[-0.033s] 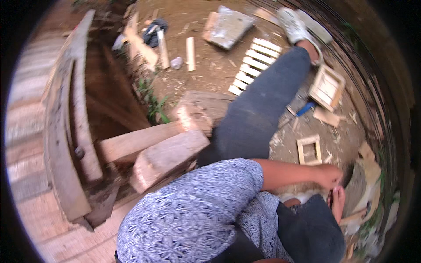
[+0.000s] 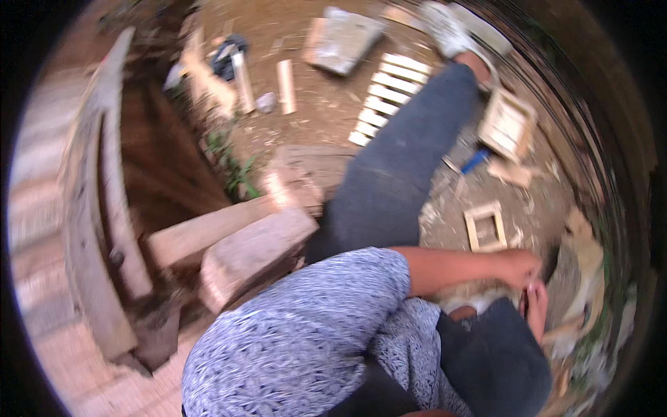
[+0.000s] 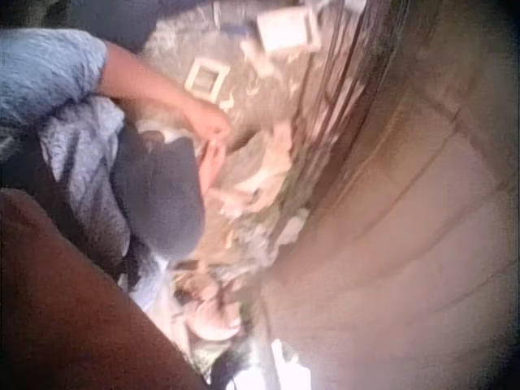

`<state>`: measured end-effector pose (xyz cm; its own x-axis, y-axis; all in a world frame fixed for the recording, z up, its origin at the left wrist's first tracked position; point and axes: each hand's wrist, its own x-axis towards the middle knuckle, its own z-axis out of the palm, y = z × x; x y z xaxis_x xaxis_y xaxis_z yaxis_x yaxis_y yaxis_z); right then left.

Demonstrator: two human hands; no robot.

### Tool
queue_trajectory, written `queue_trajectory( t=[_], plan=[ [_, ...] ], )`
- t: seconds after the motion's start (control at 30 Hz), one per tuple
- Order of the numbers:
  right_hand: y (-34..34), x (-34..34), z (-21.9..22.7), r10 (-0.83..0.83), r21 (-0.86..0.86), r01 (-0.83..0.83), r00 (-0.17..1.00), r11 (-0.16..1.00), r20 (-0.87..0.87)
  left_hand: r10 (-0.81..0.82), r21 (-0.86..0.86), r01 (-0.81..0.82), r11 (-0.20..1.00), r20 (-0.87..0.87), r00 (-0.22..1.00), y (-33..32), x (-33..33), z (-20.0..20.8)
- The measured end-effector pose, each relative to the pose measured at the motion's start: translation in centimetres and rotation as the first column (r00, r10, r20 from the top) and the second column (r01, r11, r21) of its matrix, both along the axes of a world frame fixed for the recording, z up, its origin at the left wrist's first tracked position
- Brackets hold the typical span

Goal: The person assembles a small wooden frame by hammering nails into the joints using a hammer and chisel. They adjust the frame pieces and strike the nails repeatedly to secure the structure.

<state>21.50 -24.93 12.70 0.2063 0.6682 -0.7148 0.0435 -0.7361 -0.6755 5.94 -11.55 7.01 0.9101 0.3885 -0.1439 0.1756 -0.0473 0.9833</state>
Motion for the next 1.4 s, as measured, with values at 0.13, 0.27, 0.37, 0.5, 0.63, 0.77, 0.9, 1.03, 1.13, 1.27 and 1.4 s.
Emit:
queue_trajectory(
  t=[0.13,0.27,0.37,0.5,0.63,0.77,0.9,1.03,1.13,1.27,1.4],
  plan=[
    [-0.8,0.0,0.4,-0.154,-0.006,0.154,0.986,0.988,0.058,0.056,0.212,-0.038,0.976,-0.079,0.995,0.0,-1.1,-2.1],
    [0.8,0.1,-0.7,-0.258,0.052,0.257,0.966,0.965,0.023,-0.013,0.603,0.441,0.665,-0.581,0.814,4.1,-6.4,-5.1],
    [-0.2,0.4,-1.0,-0.265,0.051,0.267,0.964,0.962,-0.033,-0.066,0.603,0.555,0.573,-0.641,0.765,3.6,-6.7,-4.0],
    [-0.8,0.3,-0.8,-0.277,0.062,0.281,0.959,0.958,-0.065,-0.037,0.713,0.561,0.421,-0.605,0.796,3.4,-7.4,-6.0],
    [-1.2,0.1,-0.3,-0.349,0.092,0.356,0.934,0.93,-0.079,-0.037,0.543,0.367,0.755,-0.524,0.851,4.6,-6.3,-2.6],
    [-1.9,0.7,0.0,-0.411,0.127,0.425,0.904,0.897,-0.122,0.095,-0.575,-0.131,0.808,-0.093,0.991,5.2,-5.4,-1.8],
    [-2.4,2.0,2.5,-0.478,0.218,0.47,0.878,0.855,-0.02,0.264,-0.978,0.191,0.083,0.207,0.942,5.5,-4.0,4.1],
    [-3.8,4.4,7.1,-0.473,0.368,0.39,0.865,0.844,0.168,0.262,-0.936,0.339,0.097,0.353,0.898,5.0,-5.0,7.4],
    [-5.9,7.5,12.8,-0.506,0.518,0.323,0.822,0.792,0.262,0.22,-0.892,0.382,0.24,0.433,0.874,4.5,-5.3,10.1],
    [-6.4,5.7,23.4,-0.449,0.66,0.179,0.853,0.73,0.265,0.202,-0.842,0.405,0.356,0.492,0.847,3.9,-5.5,15.7],
    [-4.0,-0.9,31.3,-0.294,0.714,-0.069,0.88,0.697,0.373,0.197,-0.785,0.375,0.494,0.521,0.831,3.3,-6.7,22.5]
  ],
)
